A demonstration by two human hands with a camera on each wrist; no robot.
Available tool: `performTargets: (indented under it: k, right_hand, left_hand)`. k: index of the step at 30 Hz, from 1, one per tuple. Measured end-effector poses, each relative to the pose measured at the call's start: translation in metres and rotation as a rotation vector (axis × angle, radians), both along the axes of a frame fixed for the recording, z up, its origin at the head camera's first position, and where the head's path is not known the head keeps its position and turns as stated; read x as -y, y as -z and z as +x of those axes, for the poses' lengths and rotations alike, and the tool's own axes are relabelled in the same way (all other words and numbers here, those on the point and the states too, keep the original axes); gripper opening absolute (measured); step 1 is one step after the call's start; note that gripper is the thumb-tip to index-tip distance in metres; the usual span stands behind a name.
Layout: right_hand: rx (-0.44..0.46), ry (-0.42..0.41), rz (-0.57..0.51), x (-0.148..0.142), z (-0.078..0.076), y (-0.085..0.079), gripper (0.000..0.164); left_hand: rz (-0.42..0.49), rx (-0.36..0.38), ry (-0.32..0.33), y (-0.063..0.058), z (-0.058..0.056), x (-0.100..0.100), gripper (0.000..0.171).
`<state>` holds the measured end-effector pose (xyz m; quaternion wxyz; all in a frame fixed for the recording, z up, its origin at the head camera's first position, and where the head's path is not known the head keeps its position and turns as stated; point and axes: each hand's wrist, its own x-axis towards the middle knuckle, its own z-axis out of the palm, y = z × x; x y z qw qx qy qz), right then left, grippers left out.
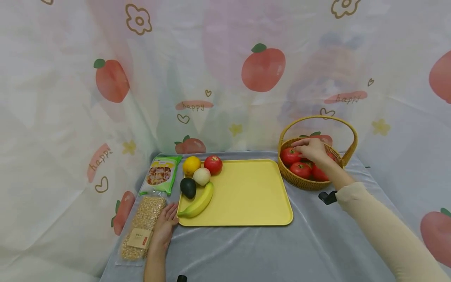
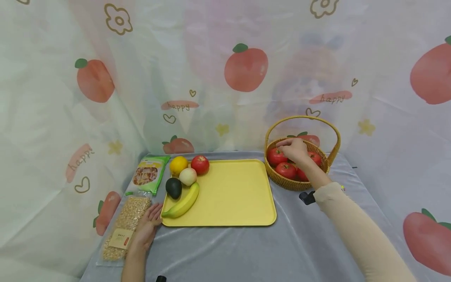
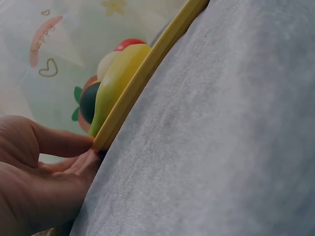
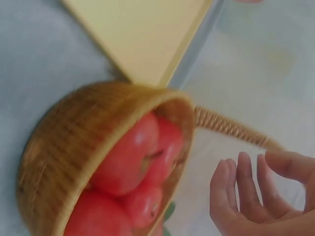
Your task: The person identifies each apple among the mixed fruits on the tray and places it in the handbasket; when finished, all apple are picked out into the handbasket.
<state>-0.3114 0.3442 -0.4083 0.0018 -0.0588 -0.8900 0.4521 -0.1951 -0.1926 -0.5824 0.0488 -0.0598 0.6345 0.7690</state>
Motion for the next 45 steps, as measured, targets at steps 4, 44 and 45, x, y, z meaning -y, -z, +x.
performTargets:
  k: [4,44,45]
  right_hand:
    - [0.013,-0.042,0.007,0.020,-0.007,0.003,0.039]
    - [0.154,-0.234,-0.317,0.192,-0.064,0.092,0.040]
    - [0.162,-0.231,-0.327,0.196,-0.065,0.093,0.040]
  left_hand:
    - [0.008,0.002,-0.017,0.003,-0.002,0.000,0.073]
    - [0.012,-0.022,-0.032,0.002,-0.003,-0.001,0.072]
    - [0.012,-0.020,-0.032,0.002,-0.003,-0.001,0.072]
